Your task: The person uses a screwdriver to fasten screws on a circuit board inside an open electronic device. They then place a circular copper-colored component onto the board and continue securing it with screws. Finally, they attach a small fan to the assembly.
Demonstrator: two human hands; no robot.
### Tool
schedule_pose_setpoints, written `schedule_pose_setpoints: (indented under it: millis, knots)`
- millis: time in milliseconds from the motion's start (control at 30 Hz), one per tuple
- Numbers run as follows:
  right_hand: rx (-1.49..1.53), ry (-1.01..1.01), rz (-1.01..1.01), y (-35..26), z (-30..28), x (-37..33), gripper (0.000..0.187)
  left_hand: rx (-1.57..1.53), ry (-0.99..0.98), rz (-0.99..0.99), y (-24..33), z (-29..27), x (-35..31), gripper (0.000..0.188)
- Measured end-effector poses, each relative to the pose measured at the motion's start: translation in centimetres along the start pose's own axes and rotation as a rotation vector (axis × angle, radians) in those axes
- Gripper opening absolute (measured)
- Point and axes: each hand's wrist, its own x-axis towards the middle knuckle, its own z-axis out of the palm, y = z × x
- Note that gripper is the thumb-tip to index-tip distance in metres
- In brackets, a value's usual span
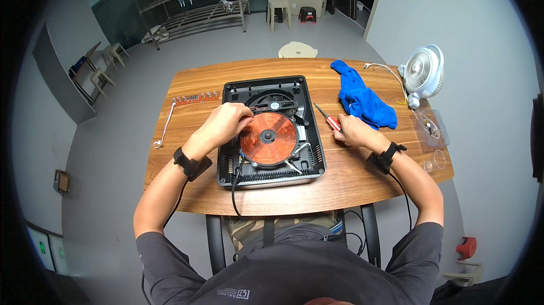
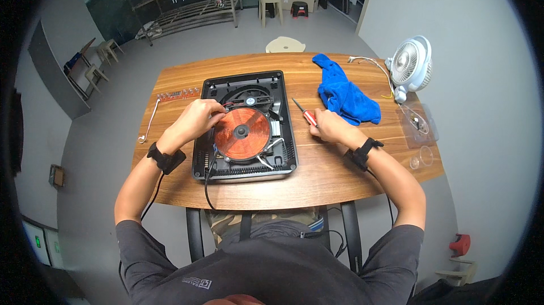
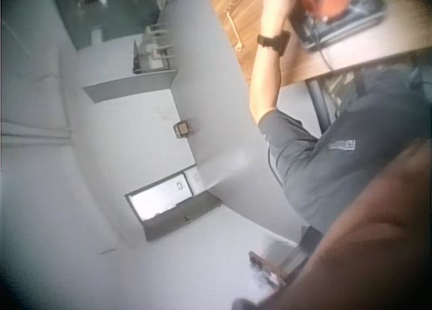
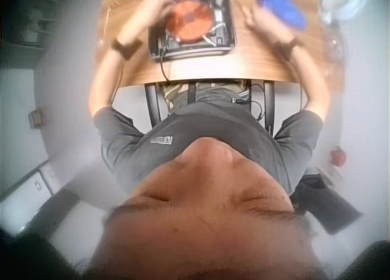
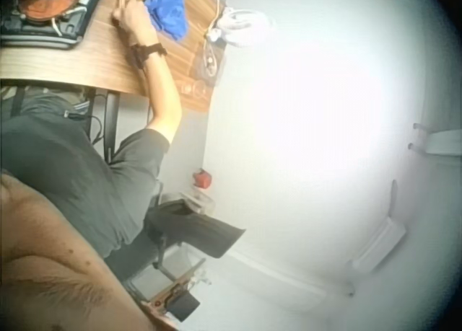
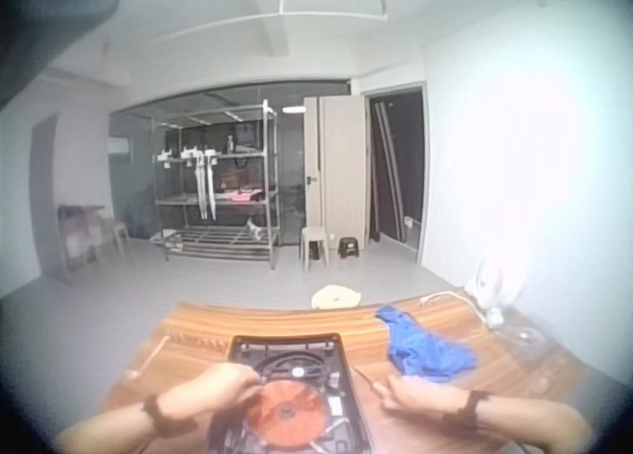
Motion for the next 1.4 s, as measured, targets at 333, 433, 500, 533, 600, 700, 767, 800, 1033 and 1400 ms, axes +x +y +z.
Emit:
schedule_pose_setpoints:
  millis: [333,433,500,533,600,700,767,800,1033,1400]
  knots:
    - [0.196,0.225,-0.208,-2.2,-7.0,-1.3,0.030,-0.233,0.122,-0.098,1.0,-0.5,0.9,0.014]
    - [0.150,0.221,-0.344,-4.2,-7.5,-1.1,0.028,-0.179,0.151,-0.061,1.2,-0.2,1.2,0.014]
    - [0.143,0.198,-0.357,-5.5,-7.4,-0.9,0.028,-0.169,0.138,-0.042,1.5,0.2,1.2,0.014]
    - [0.167,0.198,-0.373,-5.9,-7.2,-0.7,0.029,-0.162,0.131,-0.034,1.6,0.3,1.1,0.015]
    - [0.145,0.167,-0.394,-6.6,-7.2,-0.4,0.029,-0.159,0.122,-0.010,2.0,0.3,0.9,0.015]
    - [0.148,0.173,-0.414,-7.3,-6.9,-0.2,0.029,-0.184,0.086,-0.005,2.2,0.2,0.7,0.017]
    - [0.153,0.186,-0.416,-7.5,-6.7,-0.1,0.029,-0.192,0.079,-0.001,2.3,0.2,0.6,0.017]
    - [0.152,0.165,-0.401,-7.7,-6.8,-0.1,0.029,-0.186,0.078,0.002,2.3,0.2,0.6,0.016]
    - [0.160,0.107,-0.391,-8.5,-6.8,-0.3,0.029,-0.184,0.076,0.009,2.2,0.7,0.4,0.015]
    - [0.185,0.148,-0.447,-7.6,-5.7,0.0,0.029,-0.119,0.097,0.065,2.4,1.0,0.7,0.011]
